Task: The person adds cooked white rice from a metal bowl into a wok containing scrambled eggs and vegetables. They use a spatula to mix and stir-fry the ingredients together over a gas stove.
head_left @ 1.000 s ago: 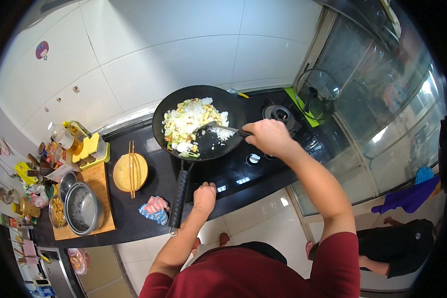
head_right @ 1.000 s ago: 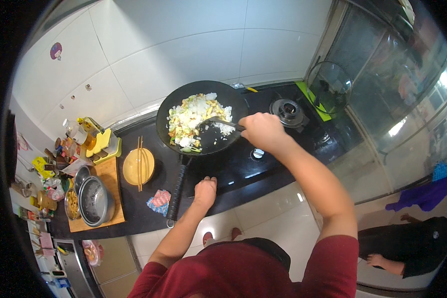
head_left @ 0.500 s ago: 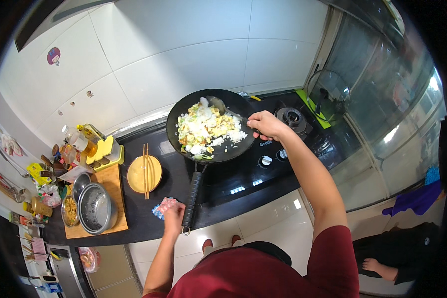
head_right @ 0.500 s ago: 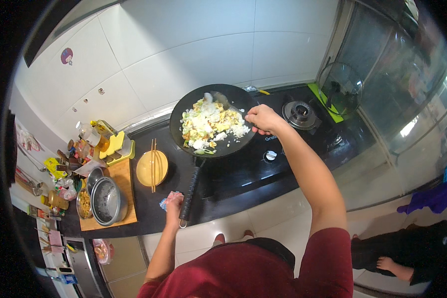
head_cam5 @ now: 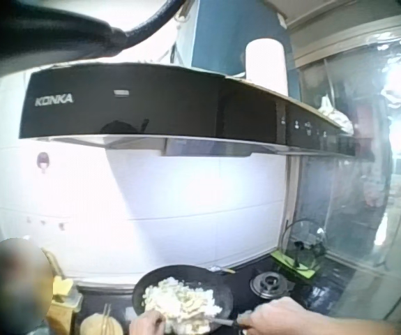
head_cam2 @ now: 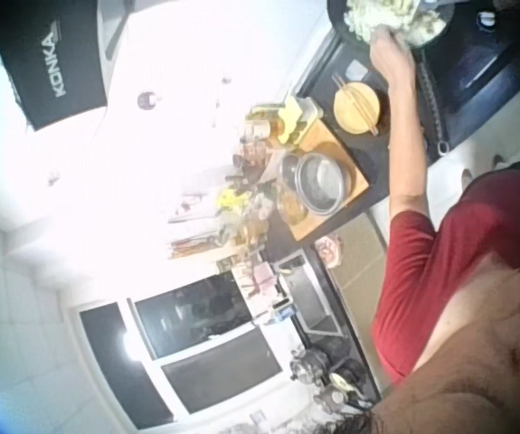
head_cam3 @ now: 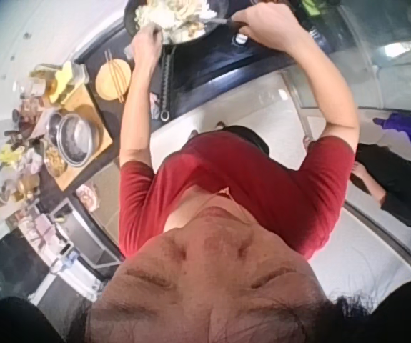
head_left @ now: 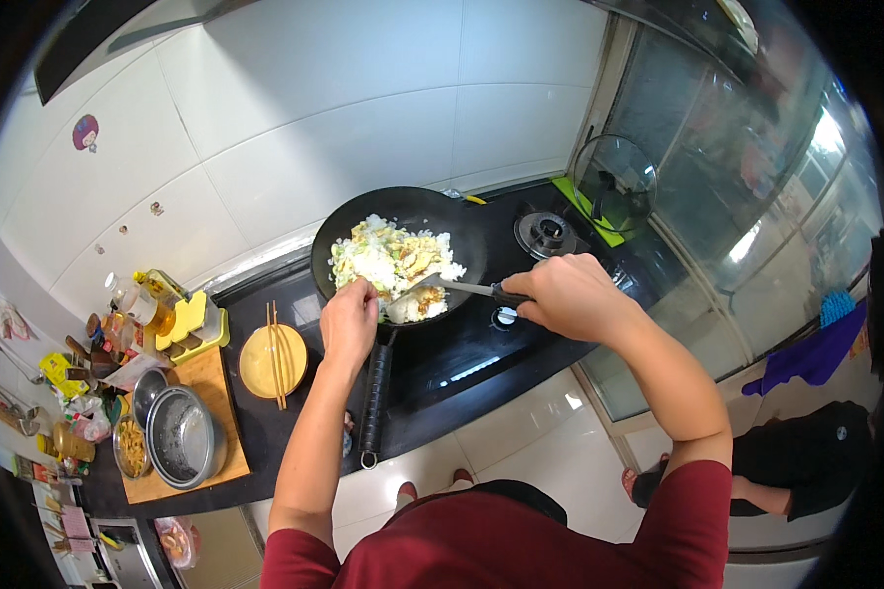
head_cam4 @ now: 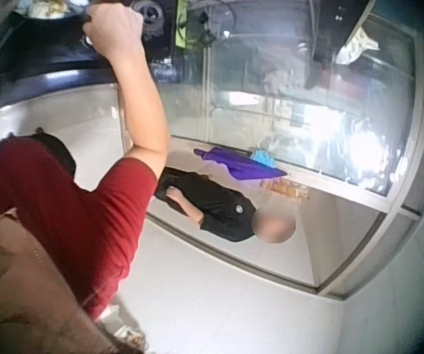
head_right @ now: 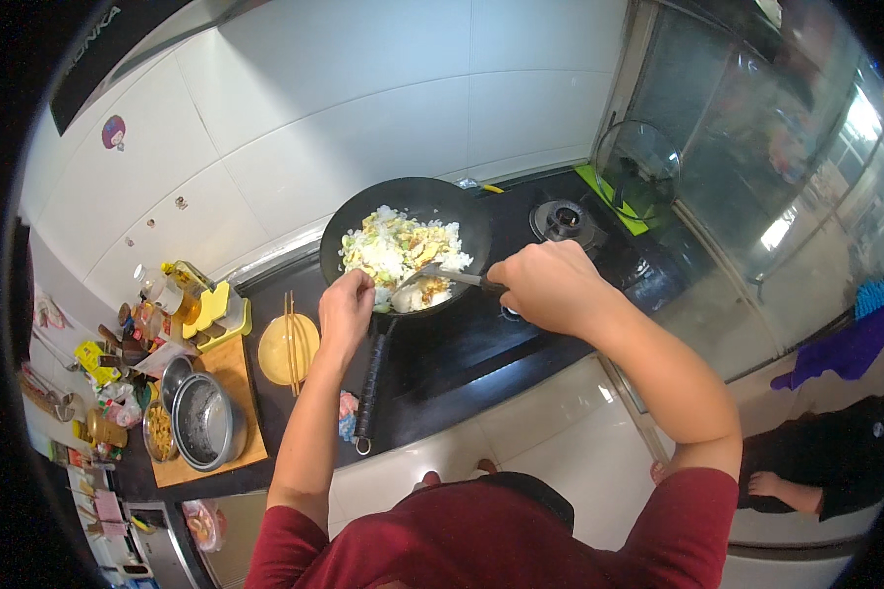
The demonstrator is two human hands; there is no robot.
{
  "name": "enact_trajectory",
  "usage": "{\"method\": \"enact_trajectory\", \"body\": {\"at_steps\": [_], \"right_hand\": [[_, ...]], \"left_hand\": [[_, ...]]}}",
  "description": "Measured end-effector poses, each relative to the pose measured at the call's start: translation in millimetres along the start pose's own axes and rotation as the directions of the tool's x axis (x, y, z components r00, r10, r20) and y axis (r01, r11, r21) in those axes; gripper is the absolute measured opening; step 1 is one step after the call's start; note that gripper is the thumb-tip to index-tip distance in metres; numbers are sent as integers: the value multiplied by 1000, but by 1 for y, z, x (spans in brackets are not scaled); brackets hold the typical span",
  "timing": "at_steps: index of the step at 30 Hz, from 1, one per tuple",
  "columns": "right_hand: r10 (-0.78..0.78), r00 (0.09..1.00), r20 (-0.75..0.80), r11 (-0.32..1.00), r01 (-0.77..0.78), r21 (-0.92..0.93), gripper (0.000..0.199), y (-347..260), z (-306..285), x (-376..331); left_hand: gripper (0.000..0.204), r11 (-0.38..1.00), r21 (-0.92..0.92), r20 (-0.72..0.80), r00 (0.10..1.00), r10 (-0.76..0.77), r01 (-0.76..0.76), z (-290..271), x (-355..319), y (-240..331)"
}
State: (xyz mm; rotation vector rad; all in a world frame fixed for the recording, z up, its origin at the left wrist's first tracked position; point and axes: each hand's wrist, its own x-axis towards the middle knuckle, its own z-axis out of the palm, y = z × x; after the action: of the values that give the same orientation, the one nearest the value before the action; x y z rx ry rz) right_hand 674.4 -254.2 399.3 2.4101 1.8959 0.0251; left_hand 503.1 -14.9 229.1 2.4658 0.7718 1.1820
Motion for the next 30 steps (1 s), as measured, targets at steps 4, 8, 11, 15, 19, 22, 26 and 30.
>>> {"method": "enact_trajectory", "body": {"at_steps": [4,8,11,15,19,22,26,30], "right_hand": [[-61,997,-53,996,58,-70,21,-9,36,9],[-20,978,-210,1000,22,7,14,-7,95,39],[43,978,-203,990,-14,143,21,-3,108,37],[186,828,-529,860,123,495,24,30,131,20],[451,731,-512,812,-97,576,18,72,179,9],[375,800,-469,881,-150,448,19,93,246,25],[260,899,-352,953,-180,243,28,102,292,62],[98,939,-329,984,-42,173,28,109,319,89]], "left_hand": [[24,986,-134,20,995,-97,99,-23,-28,5],[21,905,-367,86,977,-197,215,-36,-59,-6],[21,844,-452,155,957,-245,289,-48,-75,9],[22,910,-388,64,990,-129,144,-72,-92,58],[24,942,-323,20,994,107,-94,-82,-113,112],[27,909,-336,46,960,278,-247,-65,-140,141],[24,949,-299,158,975,154,-102,-18,-179,164],[22,925,-283,259,949,-182,254,32,-232,186]]}}
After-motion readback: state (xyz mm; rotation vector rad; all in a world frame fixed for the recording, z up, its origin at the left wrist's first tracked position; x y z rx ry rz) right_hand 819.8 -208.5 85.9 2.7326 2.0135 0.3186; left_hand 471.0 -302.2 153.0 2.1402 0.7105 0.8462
